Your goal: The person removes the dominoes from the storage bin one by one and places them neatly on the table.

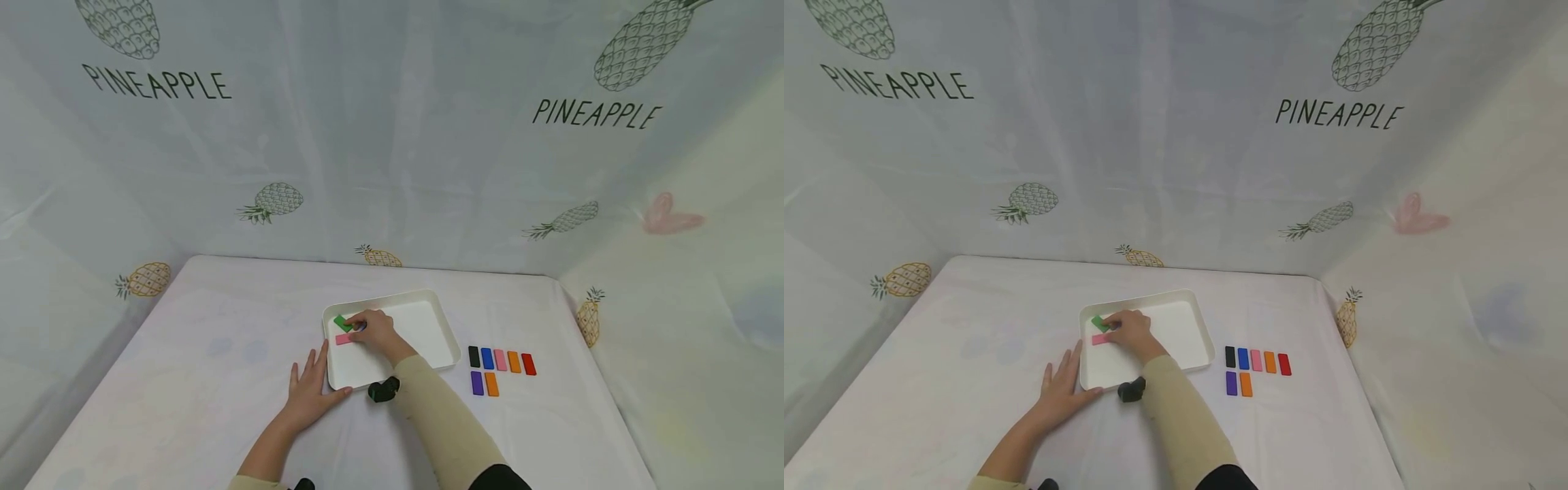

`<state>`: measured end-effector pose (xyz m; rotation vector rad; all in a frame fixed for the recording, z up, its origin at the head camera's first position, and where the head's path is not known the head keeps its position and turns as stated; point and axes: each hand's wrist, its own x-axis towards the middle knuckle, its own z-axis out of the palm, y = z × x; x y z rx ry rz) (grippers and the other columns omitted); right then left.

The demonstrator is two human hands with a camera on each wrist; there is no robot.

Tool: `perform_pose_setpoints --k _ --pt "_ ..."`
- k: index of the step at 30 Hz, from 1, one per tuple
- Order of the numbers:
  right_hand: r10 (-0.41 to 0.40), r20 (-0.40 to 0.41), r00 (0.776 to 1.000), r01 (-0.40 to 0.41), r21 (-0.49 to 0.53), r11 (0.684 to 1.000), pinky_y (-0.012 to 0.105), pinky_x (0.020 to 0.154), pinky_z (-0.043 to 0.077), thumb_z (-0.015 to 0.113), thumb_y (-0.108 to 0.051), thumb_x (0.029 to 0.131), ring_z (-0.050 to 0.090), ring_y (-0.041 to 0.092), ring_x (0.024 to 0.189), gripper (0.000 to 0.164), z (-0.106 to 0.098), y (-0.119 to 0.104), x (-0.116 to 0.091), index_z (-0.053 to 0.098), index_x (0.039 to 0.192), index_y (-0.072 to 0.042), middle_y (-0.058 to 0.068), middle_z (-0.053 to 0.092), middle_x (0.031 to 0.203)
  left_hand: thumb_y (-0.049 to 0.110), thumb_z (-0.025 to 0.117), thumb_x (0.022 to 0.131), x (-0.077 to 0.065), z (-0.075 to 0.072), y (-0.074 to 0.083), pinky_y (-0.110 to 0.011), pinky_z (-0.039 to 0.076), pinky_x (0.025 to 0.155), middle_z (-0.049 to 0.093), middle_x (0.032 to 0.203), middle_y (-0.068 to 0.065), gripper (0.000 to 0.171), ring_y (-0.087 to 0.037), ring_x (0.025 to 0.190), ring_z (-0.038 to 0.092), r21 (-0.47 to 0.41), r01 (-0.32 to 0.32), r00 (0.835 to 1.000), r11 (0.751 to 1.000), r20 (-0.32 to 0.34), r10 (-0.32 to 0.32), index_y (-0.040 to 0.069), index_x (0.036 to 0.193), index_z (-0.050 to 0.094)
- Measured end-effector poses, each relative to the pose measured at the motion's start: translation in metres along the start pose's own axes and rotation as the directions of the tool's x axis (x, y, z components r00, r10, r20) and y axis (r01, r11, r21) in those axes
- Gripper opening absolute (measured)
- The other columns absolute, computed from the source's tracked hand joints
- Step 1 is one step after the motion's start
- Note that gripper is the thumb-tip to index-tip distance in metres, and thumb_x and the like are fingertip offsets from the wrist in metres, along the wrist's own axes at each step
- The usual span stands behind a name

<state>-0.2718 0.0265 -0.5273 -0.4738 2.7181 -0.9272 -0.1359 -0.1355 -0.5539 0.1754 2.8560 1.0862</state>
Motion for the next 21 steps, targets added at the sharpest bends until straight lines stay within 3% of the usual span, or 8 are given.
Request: perform_pose_setpoints --k 9,15,21 --pt "-0.02 0.063 0.998 0.021 -0.008 1.0 0.046 0.098 0.033 0.08 -0.023 0.083 0.049 0.005 0.073 0.027 -0.0016 0.0022 -0.0014 0.073 0.109 -0.022 -0.015 0.059 0.078 0.052 0.073 0.08 0.0025 0.0004 -0.0009 -0.063 -0.006 0.11 0.029 0.154 -0.024 0.108 -0.043 0.144 0.012 0.001 0.01 1.0 1.0 -0.006 -0.01 0.002 0.155 0.013" --pt "-0.033 0.076 0.997 0.033 0.005 0.999 0.043 0.093 0.033 0.082 -0.021 0.081 0.047 0.007 0.075 0.041 -0.0013 0.0036 -0.0008 0.068 0.119 -0.022 -0.012 0.055 0.084 0.052 0.073 0.08 0.0013 -0.0003 -0.0005 -0.064 -0.005 0.11 0.03 0.153 -0.025 0.107 -0.044 0.144 0.013 0.008 0.005 1.0 1.0 -0.02 -0.005 0.002 0.154 0.014" --pt "-0.025 0.083 0.996 0.028 -0.029 0.999 0.041 0.087 0.034 0.078 -0.032 0.084 0.048 0.006 0.077 0.046 -0.0004 0.0056 0.0017 0.064 0.127 -0.026 -0.013 0.054 0.085 0.054 0.072 0.081 0.0007 -0.0004 0.0001 -0.063 -0.007 0.11 0.028 0.154 -0.024 0.108 -0.043 0.145 0.011 0.001 0.007 1.0 1.0 -0.001 -0.007 0.004 0.155 0.012"
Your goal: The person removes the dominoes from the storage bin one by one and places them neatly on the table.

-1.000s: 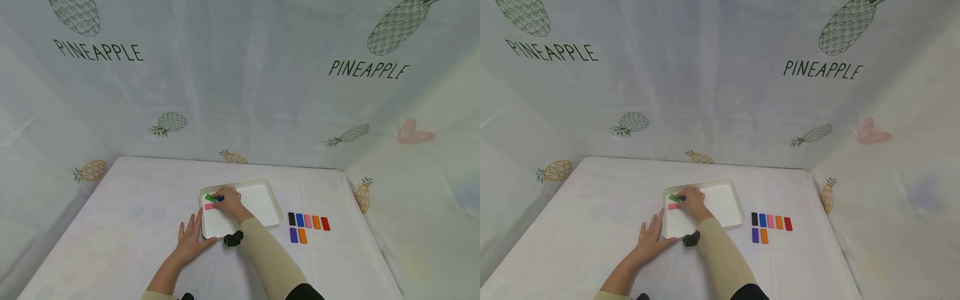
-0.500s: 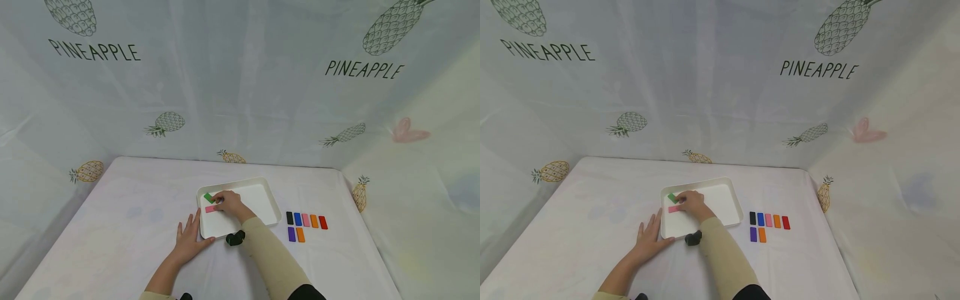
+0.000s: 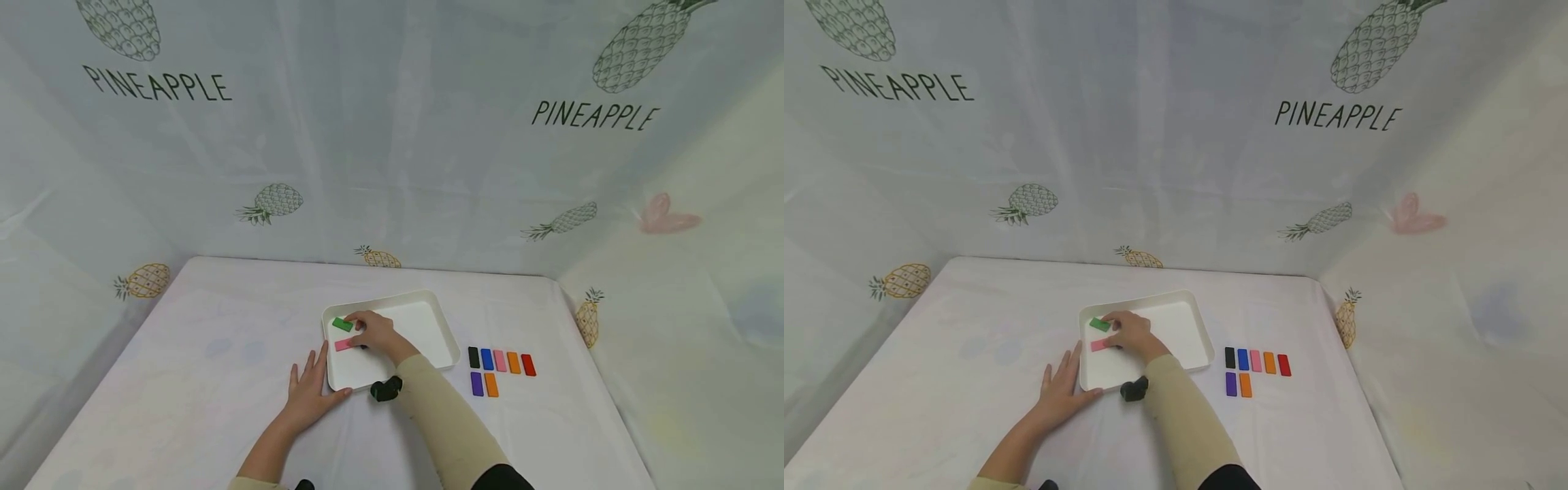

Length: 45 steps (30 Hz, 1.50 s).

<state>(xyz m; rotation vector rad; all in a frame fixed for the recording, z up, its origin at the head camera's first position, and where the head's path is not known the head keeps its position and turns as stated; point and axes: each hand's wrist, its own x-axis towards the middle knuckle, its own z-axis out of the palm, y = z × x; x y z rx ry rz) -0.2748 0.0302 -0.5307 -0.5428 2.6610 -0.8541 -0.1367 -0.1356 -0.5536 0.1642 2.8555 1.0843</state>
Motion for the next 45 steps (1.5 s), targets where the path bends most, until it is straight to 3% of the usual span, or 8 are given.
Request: perform_pose_setpoints --k 7,17,23,31,39,45 --pt "0.028 -0.032 0.999 -0.027 0.041 0.999 0.045 0.089 0.033 0.07 -0.033 0.09 0.051 0.008 0.072 0.037 0.002 -0.004 0.001 0.065 0.126 -0.025 -0.01 0.056 0.078 0.052 0.073 0.081 -0.001 0.0 -0.001 -0.063 -0.006 0.11 0.029 0.154 -0.024 0.107 -0.044 0.144 0.012 -0.015 -0.012 1.0 1.0 -0.019 0.011 0.003 0.155 0.013" --pt "0.09 -0.133 0.987 -0.094 -0.03 0.995 0.036 0.075 0.033 0.08 -0.034 0.081 0.049 0.006 0.068 0.026 0.01 -0.008 0.007 0.075 0.106 -0.027 -0.011 0.053 0.073 0.053 0.072 0.081 0.0 0.001 -0.003 -0.061 -0.007 0.11 0.029 0.155 -0.022 0.107 -0.041 0.145 0.012 -0.024 -0.017 1.0 1.0 -0.022 0.017 0.004 0.155 0.013" --pt "0.104 -0.147 0.984 -0.111 -0.045 0.993 0.036 0.075 0.033 0.083 -0.04 0.076 0.049 0.006 0.068 0.032 0.012 -0.011 0.006 0.075 0.104 -0.027 -0.011 0.053 0.073 0.052 0.072 0.081 0.0 0.002 -0.004 -0.062 -0.007 0.11 0.03 0.154 -0.021 0.107 -0.041 0.145 0.012 -0.023 -0.025 0.999 0.999 -0.033 0.025 0.004 0.155 0.013" --pt "0.103 -0.207 0.973 -0.12 -0.074 0.99 0.036 0.073 0.034 0.083 -0.039 0.076 0.049 0.007 0.067 0.023 0.014 -0.016 0.002 0.074 0.092 -0.025 -0.011 0.053 0.071 0.052 0.073 0.08 0.0 0.001 -0.005 -0.062 -0.006 0.11 0.031 0.154 -0.022 0.108 -0.042 0.145 0.013 -0.022 -0.029 0.999 0.999 -0.031 0.028 0.003 0.155 0.014" --pt "0.122 -0.252 0.96 -0.158 -0.13 0.979 0.041 0.078 0.038 0.082 -0.051 0.071 0.055 0.01 0.074 0.031 0.021 -0.013 0.007 0.069 0.084 -0.027 -0.013 0.056 0.074 0.052 0.074 0.08 0.0 0.002 -0.002 -0.063 -0.005 0.11 0.031 0.154 -0.023 0.108 -0.043 0.144 0.014 -0.019 -0.03 0.999 0.999 -0.022 0.03 0.003 0.155 0.014" --pt "0.12 -0.245 0.962 -0.151 -0.112 0.982 0.04 0.078 0.037 0.081 -0.045 0.075 0.053 0.01 0.073 0.024 0.02 -0.014 0.007 0.07 0.085 -0.027 -0.012 0.054 0.074 0.053 0.073 0.08 0.0 0.0 -0.003 -0.063 -0.005 0.11 0.029 0.154 -0.023 0.109 -0.043 0.145 0.013 -0.016 -0.023 1.0 1.0 -0.02 0.023 0.004 0.155 0.013"
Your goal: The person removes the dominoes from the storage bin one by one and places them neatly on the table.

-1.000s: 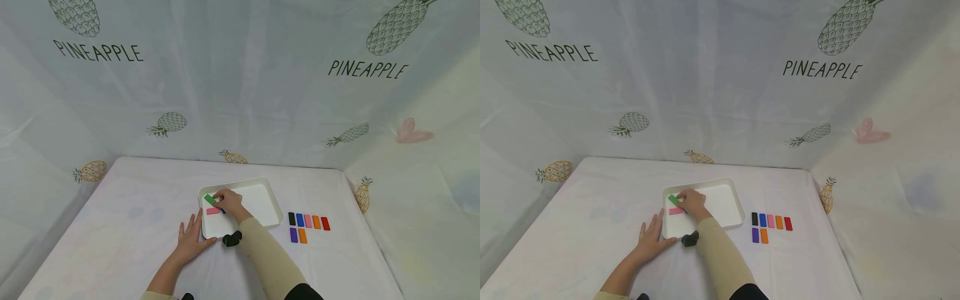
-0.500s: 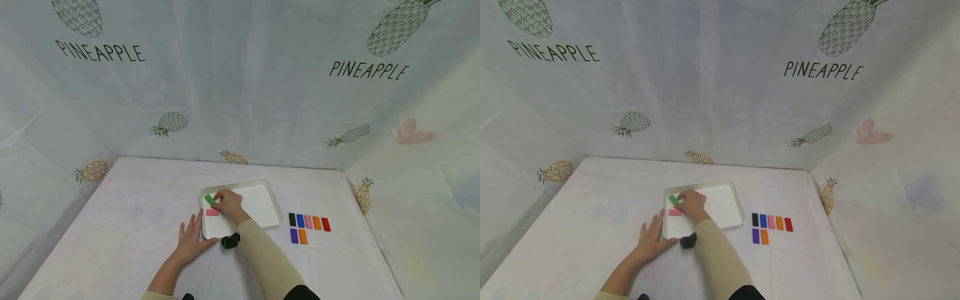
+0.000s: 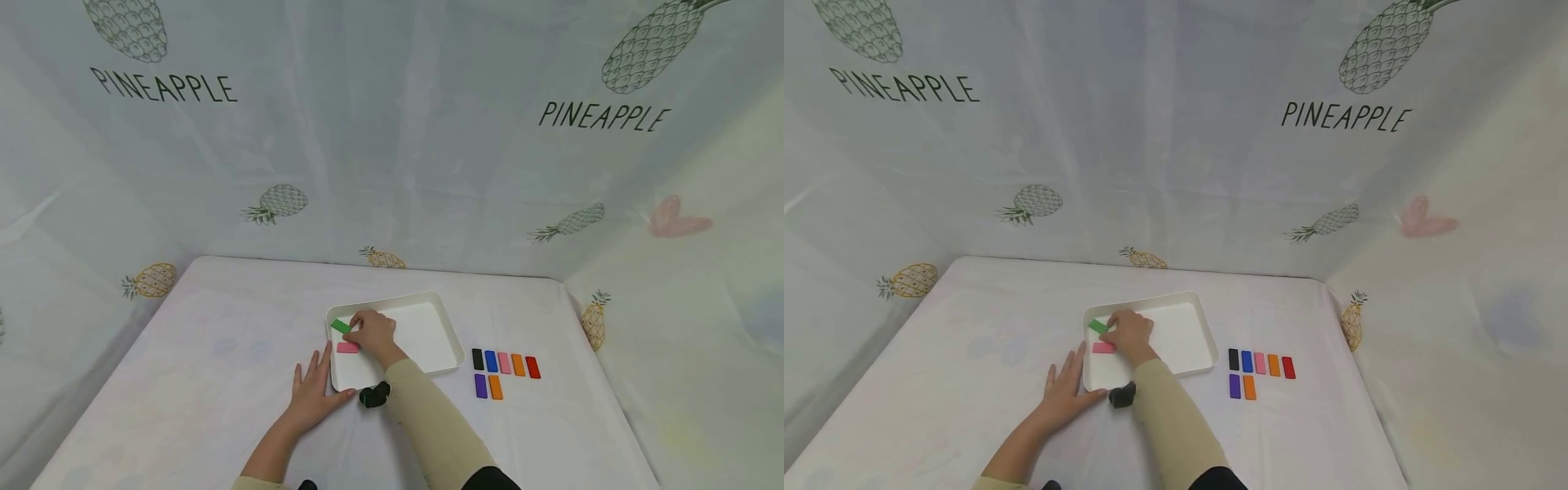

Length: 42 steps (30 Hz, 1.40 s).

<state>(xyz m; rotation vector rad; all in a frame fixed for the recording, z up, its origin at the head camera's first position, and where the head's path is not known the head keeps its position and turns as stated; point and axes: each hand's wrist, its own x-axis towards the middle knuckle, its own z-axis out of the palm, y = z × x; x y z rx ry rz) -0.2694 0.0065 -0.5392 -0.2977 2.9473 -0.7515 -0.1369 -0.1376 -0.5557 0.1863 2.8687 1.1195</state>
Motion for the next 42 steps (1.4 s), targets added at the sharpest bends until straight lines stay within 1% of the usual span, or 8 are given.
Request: perform_pose_setpoints --k 6,9,12,19,26,31,35,42 --pt "-0.015 0.025 1.0 0.013 0.065 0.998 0.039 0.082 0.037 0.08 -0.038 0.078 0.048 0.008 0.069 0.019 -0.004 0.005 -0.005 0.071 0.088 -0.024 -0.01 0.05 0.075 0.051 0.075 0.079 -0.001 0.001 -0.001 -0.064 -0.003 0.109 0.032 0.151 -0.026 0.107 -0.045 0.143 0.015 0.006 -0.03 0.999 1.0 -0.035 0.031 0.002 0.154 0.016" --pt "-0.001 0.046 0.999 -0.006 0.151 0.988 0.041 0.089 0.037 0.081 -0.031 0.079 0.048 0.009 0.07 0.018 -0.008 0.009 -0.009 0.072 0.089 -0.019 -0.008 0.052 0.075 0.052 0.074 0.079 0.0 0.002 -0.002 -0.063 -0.004 0.11 0.032 0.152 -0.026 0.107 -0.044 0.143 0.015 0.011 -0.018 0.999 1.0 -0.028 0.018 0.002 0.154 0.016" --pt "0.022 0.072 0.997 -0.039 0.247 0.968 0.039 0.087 0.039 0.081 -0.026 0.078 0.048 0.01 0.072 0.017 -0.011 0.013 -0.012 0.072 0.088 -0.016 -0.006 0.053 0.076 0.053 0.074 0.079 0.0 0.003 -0.002 -0.063 -0.005 0.11 0.031 0.153 -0.025 0.107 -0.044 0.144 0.014 0.016 -0.002 1.0 1.0 -0.012 0.002 0.003 0.155 0.016" --pt "0.036 0.096 0.995 -0.075 0.439 0.895 0.026 0.067 0.047 0.083 -0.016 0.077 0.054 0.011 0.072 0.019 -0.02 0.024 -0.022 0.072 0.091 -0.009 -0.004 0.061 0.078 0.054 0.073 0.079 -0.001 0.001 0.0 -0.063 -0.006 0.11 0.03 0.153 -0.026 0.107 -0.044 0.144 0.012 0.033 0.017 1.0 0.999 0.005 -0.017 0.004 0.155 0.016" --pt "0.036 0.077 0.996 -0.073 0.553 0.83 0.027 0.071 0.053 0.08 -0.008 0.079 0.061 0.011 0.076 0.019 -0.031 0.032 -0.034 0.072 0.096 -0.005 -0.001 0.067 0.082 0.053 0.074 0.079 -0.002 0.0 0.0 -0.063 -0.008 0.11 0.028 0.153 -0.027 0.108 -0.045 0.144 0.01 0.03 0.033 0.999 0.999 0.017 -0.033 0.004 0.155 0.014" --pt "0.075 0.086 0.993 -0.112 0.618 0.778 0.028 0.073 0.054 0.079 -0.008 0.08 0.063 0.013 0.078 0.019 -0.04 0.038 -0.043 0.072 0.097 -0.005 0.0 0.069 0.084 0.054 0.073 0.08 -0.001 0.002 -0.001 -0.062 -0.01 0.11 0.026 0.155 -0.025 0.109 -0.043 0.145 0.007 0.038 0.043 0.998 0.998 0.038 -0.045 0.005 0.156 0.011" --pt "0.1 0.092 0.991 -0.136 0.68 0.721 0.029 0.074 0.055 0.078 -0.007 0.081 0.066 0.014 0.08 0.019 -0.048 0.041 -0.051 0.072 0.1 -0.005 0.003 0.071 0.086 0.055 0.072 0.08 -0.001 0.001 -0.001 -0.061 -0.011 0.11 0.026 0.155 -0.025 0.109 -0.043 0.145 0.007 0.041 0.042 0.999 0.998 0.032 -0.043 0.005 0.156 0.012" --pt "0.172 0.034 0.985 -0.134 0.776 0.617 0.032 0.075 0.057 0.075 -0.002 0.082 0.069 0.018 0.083 0.023 -0.059 0.047 -0.067 0.072 0.105 -0.001 0.007 0.072 0.09 0.054 0.073 0.08 0.0 0.001 0.002 -0.062 -0.012 0.11 0.025 0.155 -0.026 0.109 -0.044 0.145 0.006 0.032 0.04 0.999 0.999 0.034 -0.041 0.004 0.155 0.013"
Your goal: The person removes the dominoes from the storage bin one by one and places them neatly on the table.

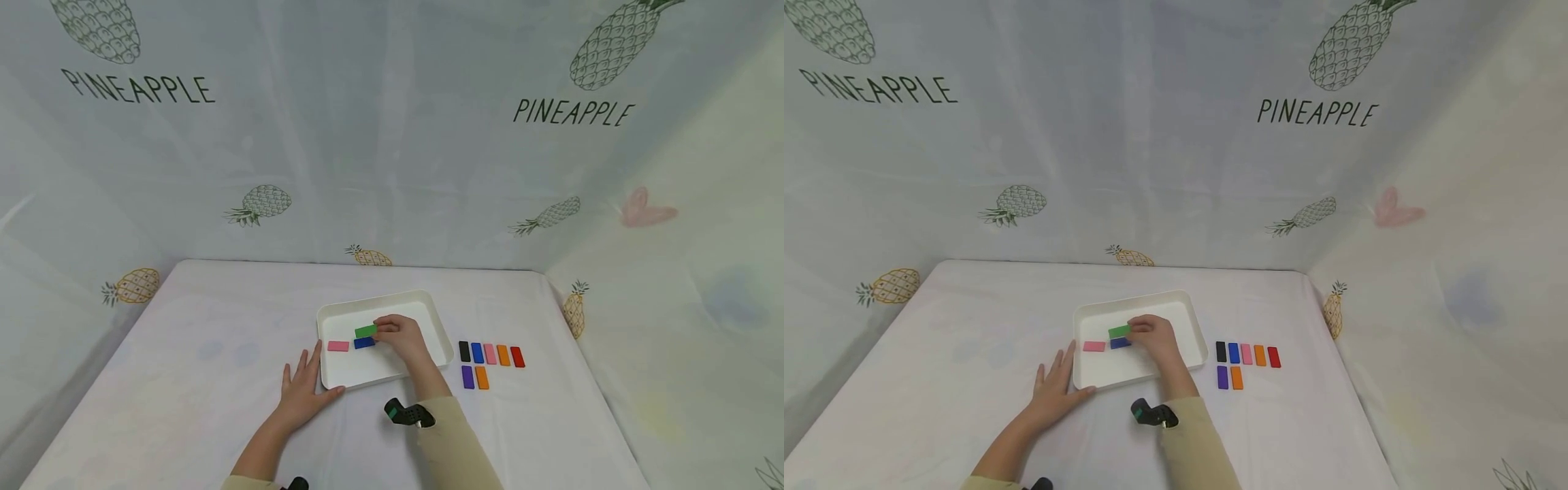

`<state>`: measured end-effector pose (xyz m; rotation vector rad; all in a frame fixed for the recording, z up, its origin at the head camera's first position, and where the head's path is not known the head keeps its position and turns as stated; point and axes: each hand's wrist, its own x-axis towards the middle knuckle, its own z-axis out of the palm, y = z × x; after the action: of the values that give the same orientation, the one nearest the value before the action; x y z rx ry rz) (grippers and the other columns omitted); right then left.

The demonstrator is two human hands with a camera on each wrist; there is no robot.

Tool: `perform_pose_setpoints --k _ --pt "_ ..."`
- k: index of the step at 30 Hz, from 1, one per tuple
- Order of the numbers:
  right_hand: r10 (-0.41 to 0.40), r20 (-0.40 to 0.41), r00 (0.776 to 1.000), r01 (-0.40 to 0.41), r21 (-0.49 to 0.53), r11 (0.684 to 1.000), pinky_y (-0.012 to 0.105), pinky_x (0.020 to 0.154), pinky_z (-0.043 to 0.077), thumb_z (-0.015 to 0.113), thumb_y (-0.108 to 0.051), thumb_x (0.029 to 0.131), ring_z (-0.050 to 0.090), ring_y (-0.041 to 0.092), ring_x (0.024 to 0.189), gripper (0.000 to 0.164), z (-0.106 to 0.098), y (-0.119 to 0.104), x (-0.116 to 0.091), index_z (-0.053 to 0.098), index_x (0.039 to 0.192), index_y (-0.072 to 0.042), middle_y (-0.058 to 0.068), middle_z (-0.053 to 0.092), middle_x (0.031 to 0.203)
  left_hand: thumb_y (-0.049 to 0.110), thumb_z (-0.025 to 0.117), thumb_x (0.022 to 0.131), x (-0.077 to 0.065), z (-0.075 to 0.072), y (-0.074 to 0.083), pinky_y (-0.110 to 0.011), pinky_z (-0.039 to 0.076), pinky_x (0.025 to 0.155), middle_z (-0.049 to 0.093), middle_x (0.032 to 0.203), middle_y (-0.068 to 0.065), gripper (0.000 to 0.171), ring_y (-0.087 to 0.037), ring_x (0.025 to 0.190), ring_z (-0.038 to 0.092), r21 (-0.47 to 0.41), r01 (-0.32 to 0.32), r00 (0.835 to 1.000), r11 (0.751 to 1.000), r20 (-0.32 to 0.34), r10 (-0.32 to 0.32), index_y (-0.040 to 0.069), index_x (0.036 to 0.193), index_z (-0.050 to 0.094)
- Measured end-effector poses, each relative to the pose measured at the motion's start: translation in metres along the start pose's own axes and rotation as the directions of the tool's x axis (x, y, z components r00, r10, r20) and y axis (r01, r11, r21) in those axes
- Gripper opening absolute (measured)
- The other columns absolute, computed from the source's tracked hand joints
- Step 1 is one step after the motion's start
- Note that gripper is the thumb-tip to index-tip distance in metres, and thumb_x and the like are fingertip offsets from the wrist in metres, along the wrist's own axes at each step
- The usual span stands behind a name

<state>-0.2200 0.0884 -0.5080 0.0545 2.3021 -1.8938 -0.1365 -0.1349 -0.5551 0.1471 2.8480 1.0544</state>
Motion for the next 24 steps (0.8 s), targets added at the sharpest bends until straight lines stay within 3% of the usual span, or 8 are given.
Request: perform_pose_setpoints --k 9,17,24 --pt "-0.038 -0.096 0.995 0.058 0.212 0.976 0.031 0.068 0.059 0.066 0.004 0.088 0.07 0.021 0.079 0.03 -0.016 0.002 -0.021 0.064 0.118 0.008 0.014 0.071 0.097 0.052 0.074 0.079 0.0 0.002 0.001 -0.061 -0.011 0.11 0.026 0.155 -0.025 0.109 -0.043 0.145 0.007 -0.003 -0.001 1.0 1.0 -0.001 0.001 0.005 0.156 0.013" --pt "0.009 -0.162 0.987 0.033 0.254 0.967 0.032 0.075 0.058 0.063 0.002 0.092 0.07 0.022 0.084 0.031 -0.032 0.007 -0.04 0.066 0.123 0.0 0.013 0.068 0.101 0.053 0.074 0.078 0.002 0.004 -0.001 -0.062 -0.012 0.11 0.025 0.155 -0.026 0.11 -0.043 0.145 0.006 0.004 -0.001 1.0 1.0 0.002 0.001 0.004 0.155 0.012" --pt "0.02 -0.157 0.987 0.042 0.381 0.924 0.034 0.077 0.057 0.053 0.002 0.097 0.07 0.025 0.087 0.032 -0.049 0.013 -0.055 0.061 0.128 0.001 0.018 0.062 0.11 0.052 0.074 0.079 0.002 0.004 -0.002 -0.062 -0.011 0.109 0.026 0.155 -0.025 0.11 -0.044 0.145 0.007 -0.006 -0.01 1.0 1.0 -0.011 0.01 0.004 0.155 0.012"
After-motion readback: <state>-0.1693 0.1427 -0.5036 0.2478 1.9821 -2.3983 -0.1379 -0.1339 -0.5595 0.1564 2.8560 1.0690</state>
